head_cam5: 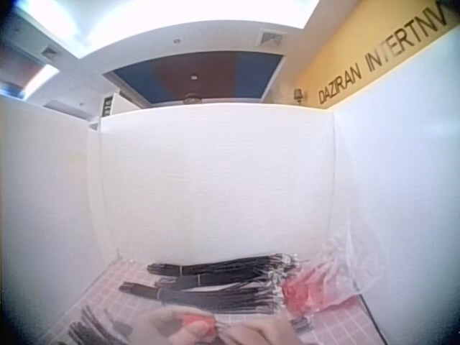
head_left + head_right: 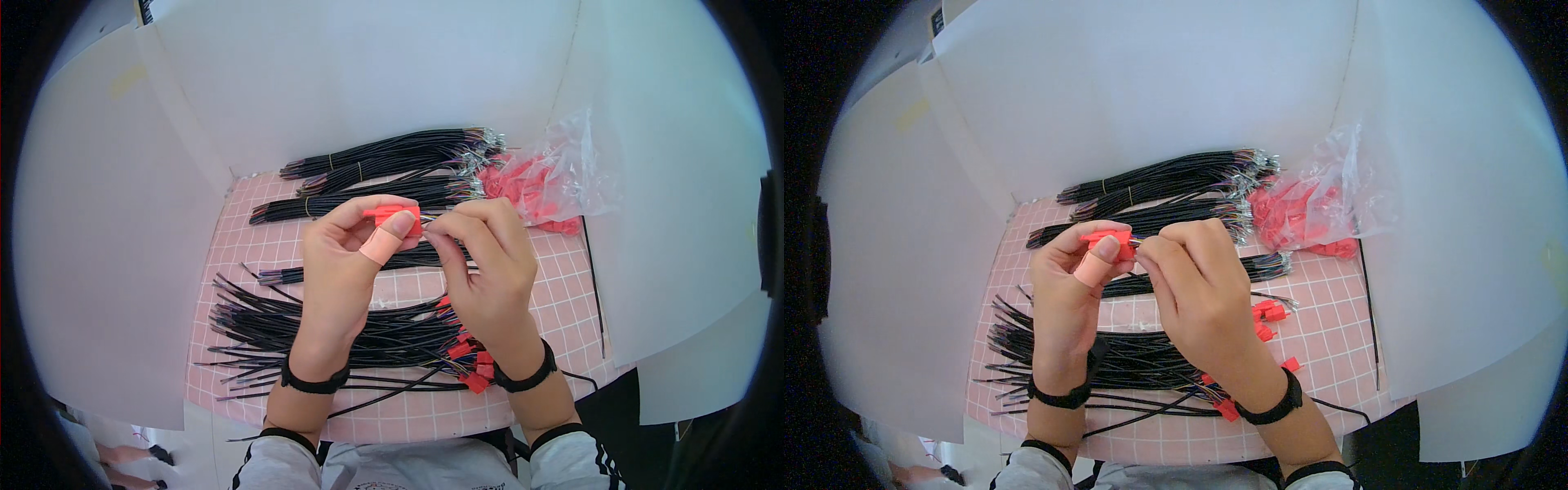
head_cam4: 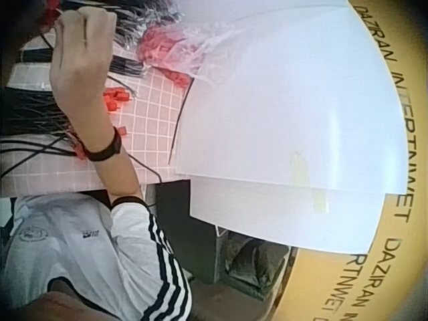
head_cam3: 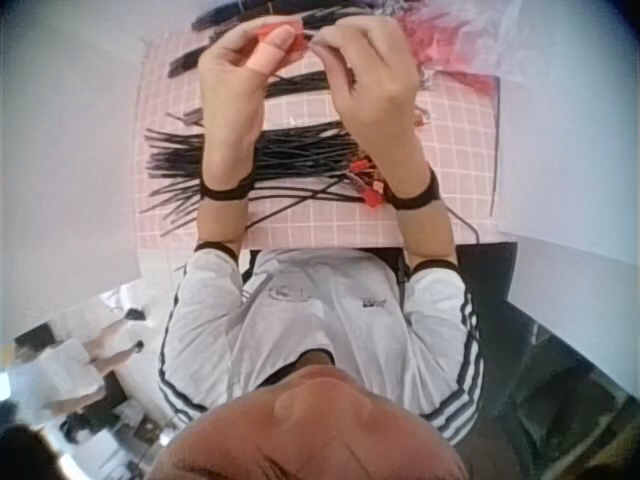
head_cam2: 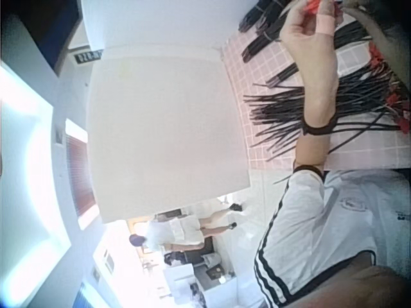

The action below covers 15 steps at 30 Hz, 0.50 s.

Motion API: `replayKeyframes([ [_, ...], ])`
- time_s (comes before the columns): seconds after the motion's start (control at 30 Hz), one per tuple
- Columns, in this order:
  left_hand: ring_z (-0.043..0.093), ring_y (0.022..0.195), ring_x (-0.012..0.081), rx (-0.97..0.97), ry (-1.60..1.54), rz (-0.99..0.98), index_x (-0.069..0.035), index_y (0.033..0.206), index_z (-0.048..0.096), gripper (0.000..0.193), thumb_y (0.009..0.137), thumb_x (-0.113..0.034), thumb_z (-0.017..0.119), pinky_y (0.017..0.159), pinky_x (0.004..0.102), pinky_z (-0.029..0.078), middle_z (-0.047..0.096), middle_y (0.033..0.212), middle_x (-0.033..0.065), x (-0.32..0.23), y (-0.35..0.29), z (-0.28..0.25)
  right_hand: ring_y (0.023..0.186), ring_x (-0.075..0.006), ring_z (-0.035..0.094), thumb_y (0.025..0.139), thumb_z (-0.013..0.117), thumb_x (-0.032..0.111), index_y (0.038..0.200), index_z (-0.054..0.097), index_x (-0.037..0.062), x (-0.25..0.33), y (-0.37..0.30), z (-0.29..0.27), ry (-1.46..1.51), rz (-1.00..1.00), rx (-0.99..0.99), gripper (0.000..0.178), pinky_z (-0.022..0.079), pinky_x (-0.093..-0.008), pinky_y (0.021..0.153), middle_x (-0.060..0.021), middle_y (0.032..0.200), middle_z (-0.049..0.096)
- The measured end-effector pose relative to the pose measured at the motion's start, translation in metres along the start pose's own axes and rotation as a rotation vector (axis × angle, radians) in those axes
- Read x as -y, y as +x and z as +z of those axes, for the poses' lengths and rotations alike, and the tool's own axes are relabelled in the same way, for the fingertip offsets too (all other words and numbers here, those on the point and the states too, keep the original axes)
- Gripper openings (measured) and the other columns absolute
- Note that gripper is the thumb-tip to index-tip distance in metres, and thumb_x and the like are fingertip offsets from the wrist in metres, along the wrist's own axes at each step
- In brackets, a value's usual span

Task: Assembling wire harnesses by inserting multiple wires into plastic connectors.

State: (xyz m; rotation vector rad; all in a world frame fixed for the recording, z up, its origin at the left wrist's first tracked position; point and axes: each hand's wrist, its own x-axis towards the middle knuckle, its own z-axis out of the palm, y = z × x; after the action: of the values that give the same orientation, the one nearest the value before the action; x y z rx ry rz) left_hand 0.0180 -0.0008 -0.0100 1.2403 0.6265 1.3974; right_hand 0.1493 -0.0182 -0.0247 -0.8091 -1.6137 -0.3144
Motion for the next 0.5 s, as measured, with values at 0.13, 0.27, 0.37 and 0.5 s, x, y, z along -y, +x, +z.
replayKeyframes([
  [0.13,0.059,0.075,0.0128,-0.009,-0.030,-0.005,0.004,0.092,0.058,0.017,0.078,-0.005,0.059,0.068,0.0237,0.050,0.060,0.084,0.0095,0.002,-0.001,0.002,0.065,-0.0227,0.047,0.065,0.063,-0.003,0.080,0.056,0.0015,-0.001,0.000,-0.001,0.044,0.030,0.018,0.017,0.039,-0.0303,0.054,-0.0078,0.075,0.049],
  [0.27,0.059,0.075,0.0128,-0.005,-0.048,-0.035,0.004,0.092,0.058,0.017,0.078,-0.006,0.059,0.068,0.0236,0.050,0.060,0.084,0.0094,-0.001,0.001,-0.001,0.066,-0.0230,0.048,0.065,0.063,-0.004,0.079,0.055,0.0017,-0.001,0.004,-0.006,0.054,0.021,0.067,0.017,0.039,-0.0302,0.054,-0.0081,0.076,0.050],
  [0.37,0.059,0.075,0.0130,-0.003,-0.057,-0.019,0.004,0.092,0.058,0.017,0.078,-0.006,0.059,0.068,0.0236,0.050,0.060,0.084,0.0091,-0.002,0.000,-0.002,0.067,-0.0233,0.049,0.064,0.064,-0.003,0.078,0.055,0.0022,0.001,0.004,-0.008,0.109,0.114,0.068,0.017,0.040,-0.0302,0.054,-0.0084,0.076,0.050],
  [0.5,0.059,0.076,0.0132,0.000,-0.014,-0.013,0.004,0.092,0.058,0.017,0.078,-0.006,0.058,0.068,0.0236,0.050,0.060,0.084,0.0092,-0.001,-0.001,0.001,0.068,-0.0238,0.050,0.064,0.064,-0.003,0.077,0.054,0.0019,-0.001,0.001,-0.007,0.087,0.090,0.071,0.017,0.041,-0.0305,0.056,-0.0089,0.075,0.050],
])
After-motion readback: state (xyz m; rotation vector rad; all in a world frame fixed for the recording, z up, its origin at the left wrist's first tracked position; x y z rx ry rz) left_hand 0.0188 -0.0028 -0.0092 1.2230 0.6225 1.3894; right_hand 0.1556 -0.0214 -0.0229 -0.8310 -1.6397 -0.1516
